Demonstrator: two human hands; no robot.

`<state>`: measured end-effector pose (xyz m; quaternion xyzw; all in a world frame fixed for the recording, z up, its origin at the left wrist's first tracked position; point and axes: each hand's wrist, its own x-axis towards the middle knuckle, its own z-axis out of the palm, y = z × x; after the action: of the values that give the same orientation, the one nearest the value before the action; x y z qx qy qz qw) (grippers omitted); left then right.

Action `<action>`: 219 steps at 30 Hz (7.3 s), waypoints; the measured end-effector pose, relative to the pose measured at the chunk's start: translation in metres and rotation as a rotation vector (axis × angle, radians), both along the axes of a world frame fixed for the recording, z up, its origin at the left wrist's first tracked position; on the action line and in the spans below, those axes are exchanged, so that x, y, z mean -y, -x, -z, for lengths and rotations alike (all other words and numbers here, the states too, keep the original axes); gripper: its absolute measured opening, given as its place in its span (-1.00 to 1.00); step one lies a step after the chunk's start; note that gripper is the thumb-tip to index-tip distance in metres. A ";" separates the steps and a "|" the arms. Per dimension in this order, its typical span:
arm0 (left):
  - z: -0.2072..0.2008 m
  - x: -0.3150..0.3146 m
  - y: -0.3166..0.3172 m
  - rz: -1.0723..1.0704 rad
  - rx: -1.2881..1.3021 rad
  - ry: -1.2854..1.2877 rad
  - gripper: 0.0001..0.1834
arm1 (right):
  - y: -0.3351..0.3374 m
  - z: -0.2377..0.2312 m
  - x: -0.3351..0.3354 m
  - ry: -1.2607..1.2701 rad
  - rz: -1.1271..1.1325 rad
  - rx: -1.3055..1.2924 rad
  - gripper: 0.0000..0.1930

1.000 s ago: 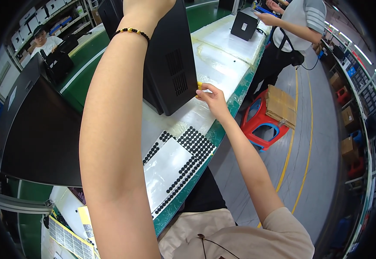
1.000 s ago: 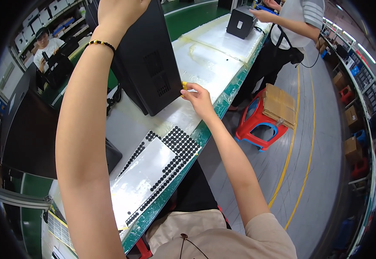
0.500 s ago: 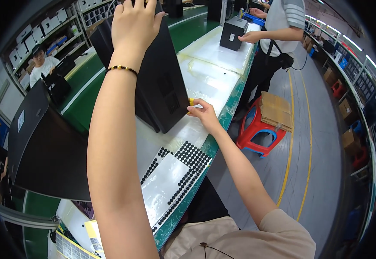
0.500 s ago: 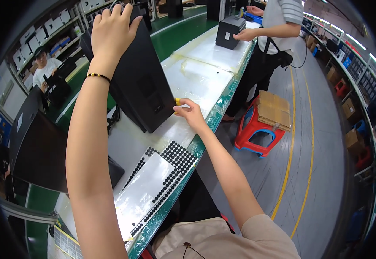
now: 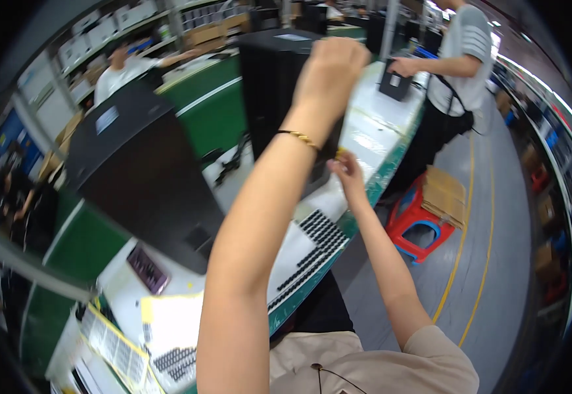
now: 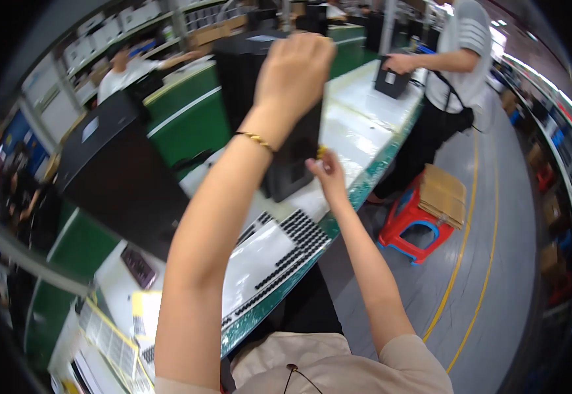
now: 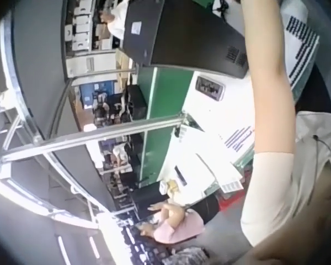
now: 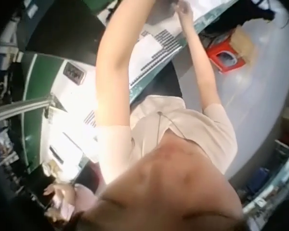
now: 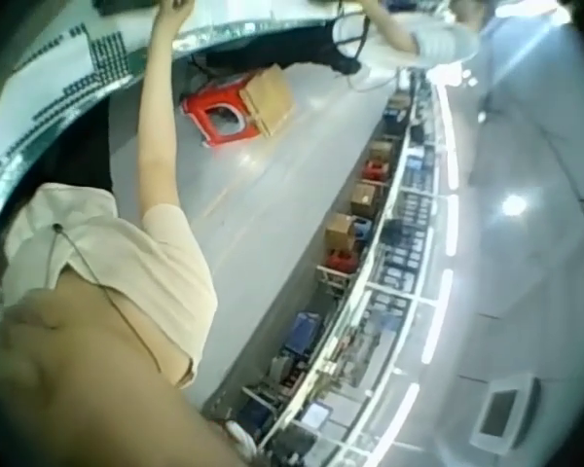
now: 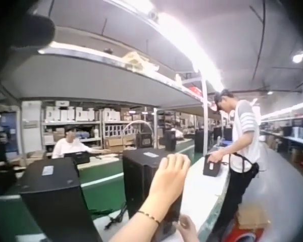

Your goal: Applying stickers and labels to computer chassis on an assembly line.

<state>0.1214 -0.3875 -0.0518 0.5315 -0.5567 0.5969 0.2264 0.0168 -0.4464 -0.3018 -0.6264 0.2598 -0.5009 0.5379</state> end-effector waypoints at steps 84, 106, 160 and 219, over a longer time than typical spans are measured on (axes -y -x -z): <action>0.234 -0.448 -0.128 -0.631 -1.402 -0.147 -0.33 | -0.040 -0.004 -0.291 -0.215 -0.807 -0.135 -0.83; 0.236 -0.451 -0.129 -0.598 -1.326 -0.163 -0.33 | -0.093 -0.078 -0.279 0.663 -1.138 -0.372 -0.60; 0.239 -0.453 -0.127 -0.566 -1.294 -0.133 -0.37 | -0.212 -0.016 -0.280 0.054 -0.741 -0.319 -0.50; 0.246 -0.464 -0.141 -0.477 -1.445 -0.149 -0.31 | -0.192 0.004 -0.246 0.160 -0.823 -0.246 -0.75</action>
<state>0.2621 0.0763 -0.2976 0.9096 -0.1792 0.0942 0.3629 0.2089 -0.2009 -0.3061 -0.7724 0.0113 -0.1849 0.6075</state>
